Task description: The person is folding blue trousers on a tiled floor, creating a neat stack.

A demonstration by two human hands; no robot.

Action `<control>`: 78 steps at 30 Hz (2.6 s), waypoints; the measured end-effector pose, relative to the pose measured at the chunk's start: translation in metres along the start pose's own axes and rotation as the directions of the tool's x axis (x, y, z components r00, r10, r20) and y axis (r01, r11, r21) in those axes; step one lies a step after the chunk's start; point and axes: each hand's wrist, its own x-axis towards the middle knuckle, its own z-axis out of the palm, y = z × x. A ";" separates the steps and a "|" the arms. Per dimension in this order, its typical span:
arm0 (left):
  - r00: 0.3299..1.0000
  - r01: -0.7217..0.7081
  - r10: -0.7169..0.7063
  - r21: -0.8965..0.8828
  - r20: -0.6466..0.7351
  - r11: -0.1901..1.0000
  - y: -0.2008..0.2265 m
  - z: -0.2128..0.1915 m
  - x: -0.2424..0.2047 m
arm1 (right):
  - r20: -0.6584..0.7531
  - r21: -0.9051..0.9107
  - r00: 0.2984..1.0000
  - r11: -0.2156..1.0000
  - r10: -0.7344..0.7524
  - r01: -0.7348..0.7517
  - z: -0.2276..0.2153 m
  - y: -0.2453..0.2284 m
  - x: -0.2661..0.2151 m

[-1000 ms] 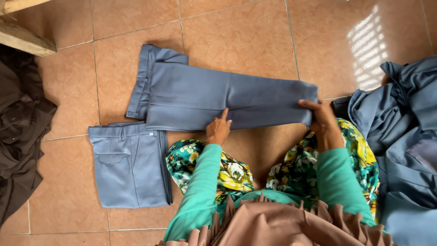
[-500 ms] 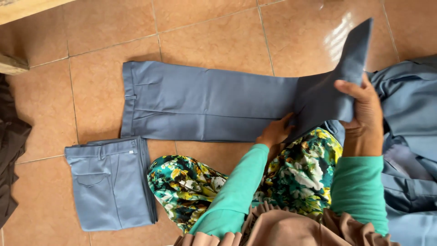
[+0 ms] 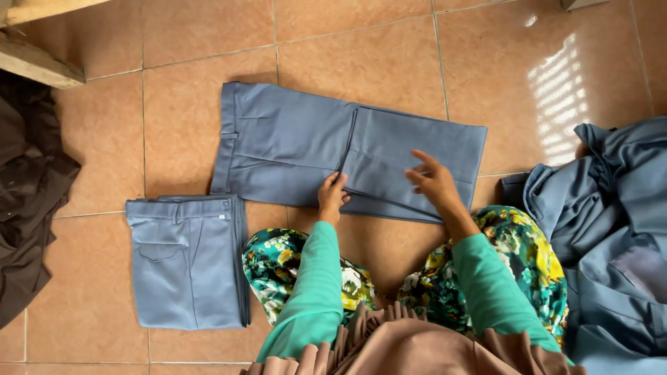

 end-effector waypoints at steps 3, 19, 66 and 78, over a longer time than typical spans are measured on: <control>0.964 -0.204 0.244 0.294 -0.104 0.934 -0.024 0.006 0.030 | -0.276 -0.510 0.955 0.858 -0.110 -0.049 -0.056 0.049 0.004; 0.795 -0.451 0.548 0.859 0.262 0.244 0.010 -0.029 -0.091 | -0.274 0.343 0.895 0.905 0.352 -0.251 -0.075 0.110 -0.019; 0.941 -0.254 0.339 0.694 0.015 0.673 -0.035 -0.042 -0.063 | 0.216 -0.937 0.974 0.296 0.074 0.186 0.024 0.067 -0.123; 0.919 0.387 -0.202 -0.665 0.340 0.639 -0.006 -0.074 -0.160 | 0.266 -0.907 0.964 0.345 0.027 0.240 0.019 0.071 -0.120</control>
